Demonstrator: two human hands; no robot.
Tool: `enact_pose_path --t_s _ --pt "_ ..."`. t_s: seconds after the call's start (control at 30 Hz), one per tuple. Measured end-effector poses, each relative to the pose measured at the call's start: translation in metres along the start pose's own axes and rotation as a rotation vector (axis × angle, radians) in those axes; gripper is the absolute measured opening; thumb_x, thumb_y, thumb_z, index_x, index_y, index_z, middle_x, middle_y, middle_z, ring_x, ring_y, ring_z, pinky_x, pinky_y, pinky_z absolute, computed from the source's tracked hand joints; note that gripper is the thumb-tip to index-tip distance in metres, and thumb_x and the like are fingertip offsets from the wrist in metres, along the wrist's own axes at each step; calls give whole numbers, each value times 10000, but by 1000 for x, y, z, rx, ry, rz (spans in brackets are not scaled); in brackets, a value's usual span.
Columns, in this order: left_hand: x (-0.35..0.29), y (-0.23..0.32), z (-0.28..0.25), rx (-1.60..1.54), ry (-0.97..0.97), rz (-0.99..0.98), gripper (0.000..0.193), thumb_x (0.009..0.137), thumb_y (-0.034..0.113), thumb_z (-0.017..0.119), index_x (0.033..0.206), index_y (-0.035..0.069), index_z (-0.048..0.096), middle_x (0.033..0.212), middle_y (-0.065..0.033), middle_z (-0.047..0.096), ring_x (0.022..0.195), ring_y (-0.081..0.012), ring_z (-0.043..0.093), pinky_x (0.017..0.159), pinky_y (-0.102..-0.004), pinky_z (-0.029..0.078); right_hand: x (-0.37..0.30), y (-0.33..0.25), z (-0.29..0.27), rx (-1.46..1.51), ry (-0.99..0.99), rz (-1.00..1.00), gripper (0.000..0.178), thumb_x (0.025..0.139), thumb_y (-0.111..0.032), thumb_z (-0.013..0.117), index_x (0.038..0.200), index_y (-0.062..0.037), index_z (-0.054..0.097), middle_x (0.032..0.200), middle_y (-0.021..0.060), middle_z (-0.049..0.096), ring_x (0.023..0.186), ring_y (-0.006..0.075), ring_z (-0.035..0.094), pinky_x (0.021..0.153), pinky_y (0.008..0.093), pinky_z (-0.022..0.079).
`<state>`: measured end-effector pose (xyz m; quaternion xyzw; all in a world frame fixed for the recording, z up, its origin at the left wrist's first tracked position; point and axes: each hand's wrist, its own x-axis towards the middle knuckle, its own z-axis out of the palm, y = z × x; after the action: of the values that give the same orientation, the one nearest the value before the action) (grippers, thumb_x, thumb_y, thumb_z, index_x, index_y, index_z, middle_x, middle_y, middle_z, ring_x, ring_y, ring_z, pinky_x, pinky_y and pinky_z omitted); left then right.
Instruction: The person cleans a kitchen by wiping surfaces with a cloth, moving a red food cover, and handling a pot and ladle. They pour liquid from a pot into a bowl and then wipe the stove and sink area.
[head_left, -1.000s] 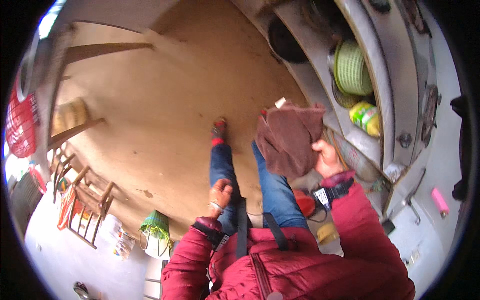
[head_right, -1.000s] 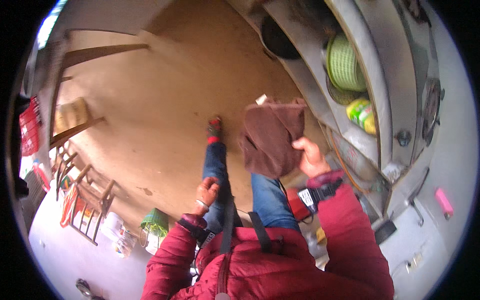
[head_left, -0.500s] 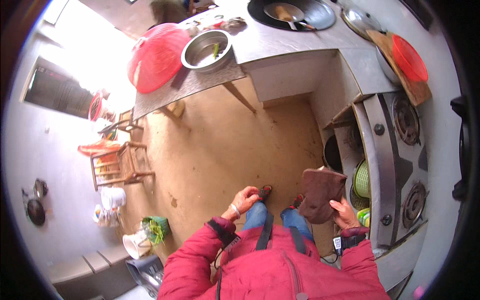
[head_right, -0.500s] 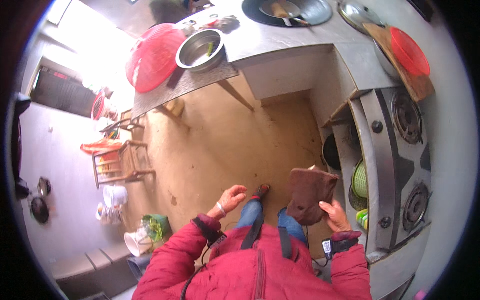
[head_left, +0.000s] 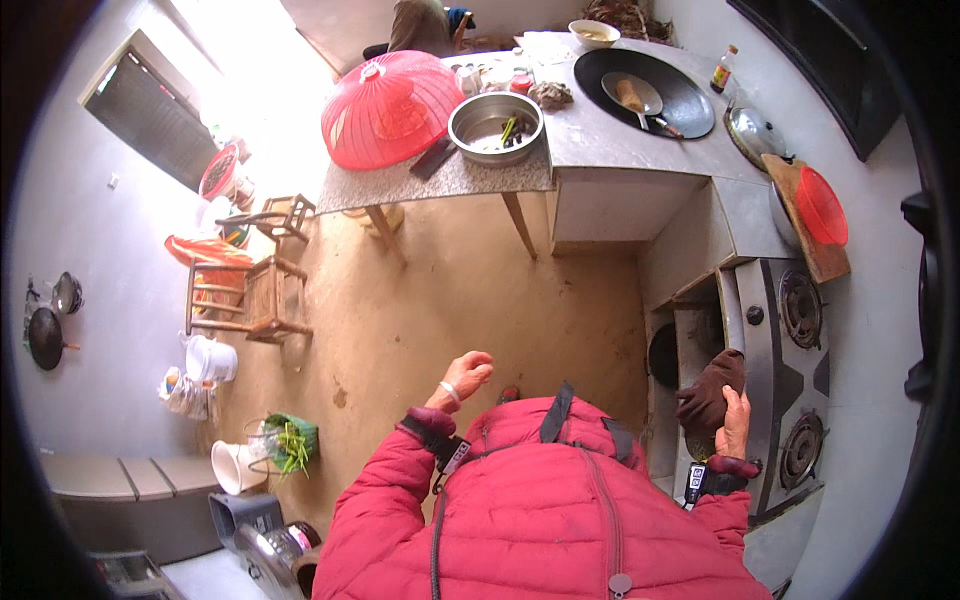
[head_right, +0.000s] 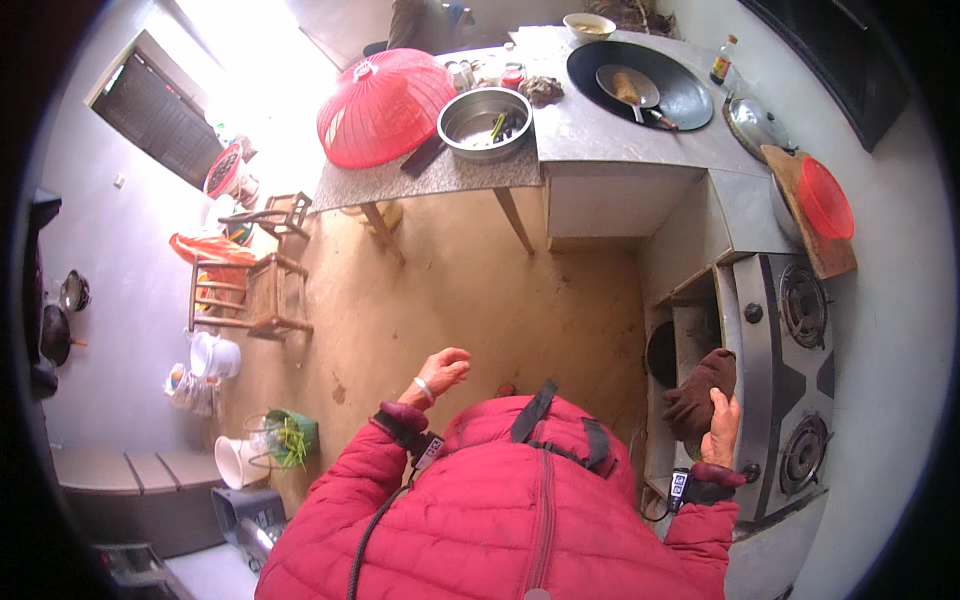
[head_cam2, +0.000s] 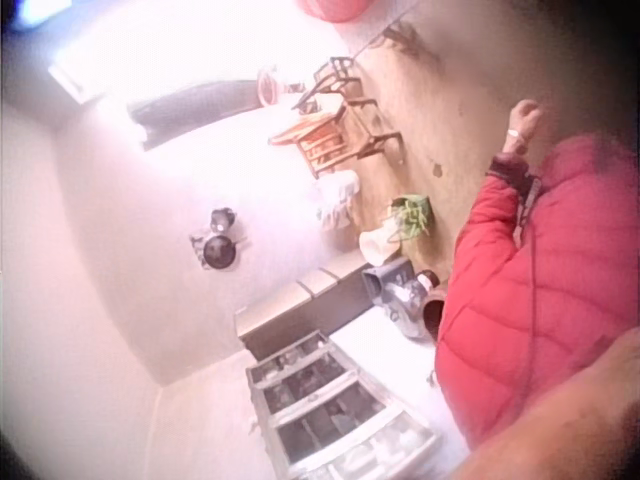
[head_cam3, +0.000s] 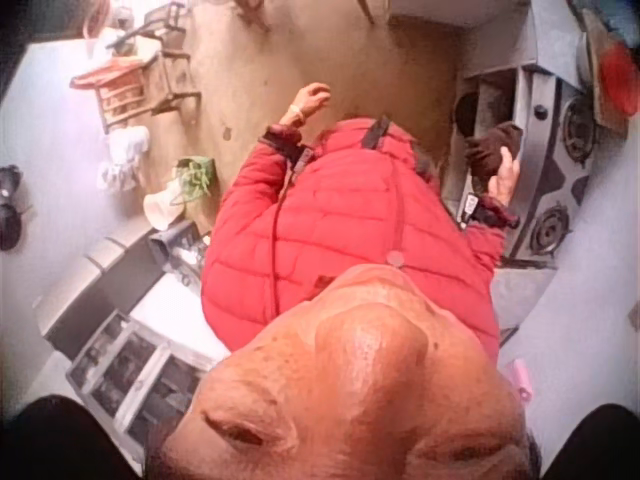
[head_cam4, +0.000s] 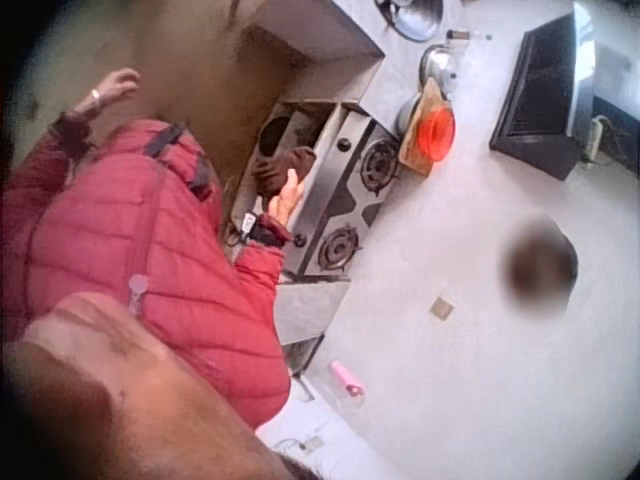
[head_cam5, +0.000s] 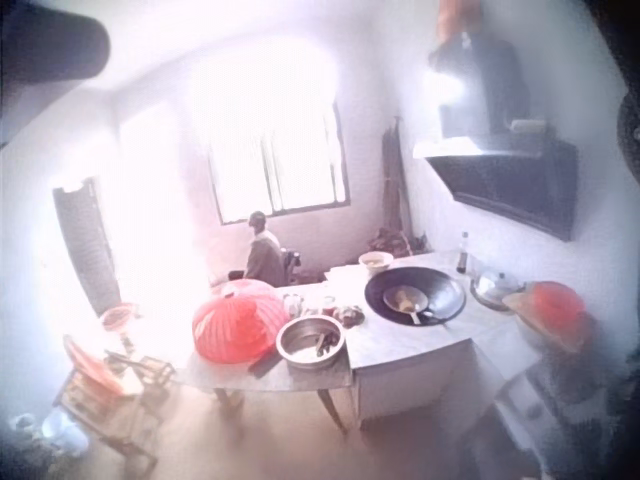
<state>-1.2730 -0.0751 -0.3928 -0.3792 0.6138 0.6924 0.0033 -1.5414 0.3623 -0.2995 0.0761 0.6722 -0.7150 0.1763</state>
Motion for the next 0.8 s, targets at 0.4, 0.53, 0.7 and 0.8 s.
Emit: enact_pose_path --t_s 0.4,0.53,0.7,0.8 --pt "-10 -11 -138 19 193 -124 303 823 98 602 1089 -47 595 965 -117 649 790 -164 622 695 -275 531 -12 -39 118 231 -34 -72 306 895 -136 548 1161 13 559 1095 105 625 995 233 611 905 352 478" --pt "-19 -28 -150 -53 188 -146 304 845 141 600 1110 -6 587 899 -69 649 715 -124 617 623 -250 501 15 -75 157 141 -8 -168 316 890 -121 543 1173 22 552 1088 98 623 980 222 613 885 343 486" --pt "-31 -47 -167 -118 289 -214 287 850 127 599 1110 7 581 906 -73 649 726 -125 620 623 -239 506 74 -115 199 48 -56 -246 352 886 -124 548 1215 -1 537 1131 83 613 1005 213 607 918 351 473" --pt "-34 -53 -177 -157 396 -274 271 845 108 599 1102 23 585 896 -70 648 705 -130 618 610 -242 506 115 -139 231 30 -187 -260 343 885 -149 556 1198 -8 548 1113 84 621 1002 219 608 915 349 473"
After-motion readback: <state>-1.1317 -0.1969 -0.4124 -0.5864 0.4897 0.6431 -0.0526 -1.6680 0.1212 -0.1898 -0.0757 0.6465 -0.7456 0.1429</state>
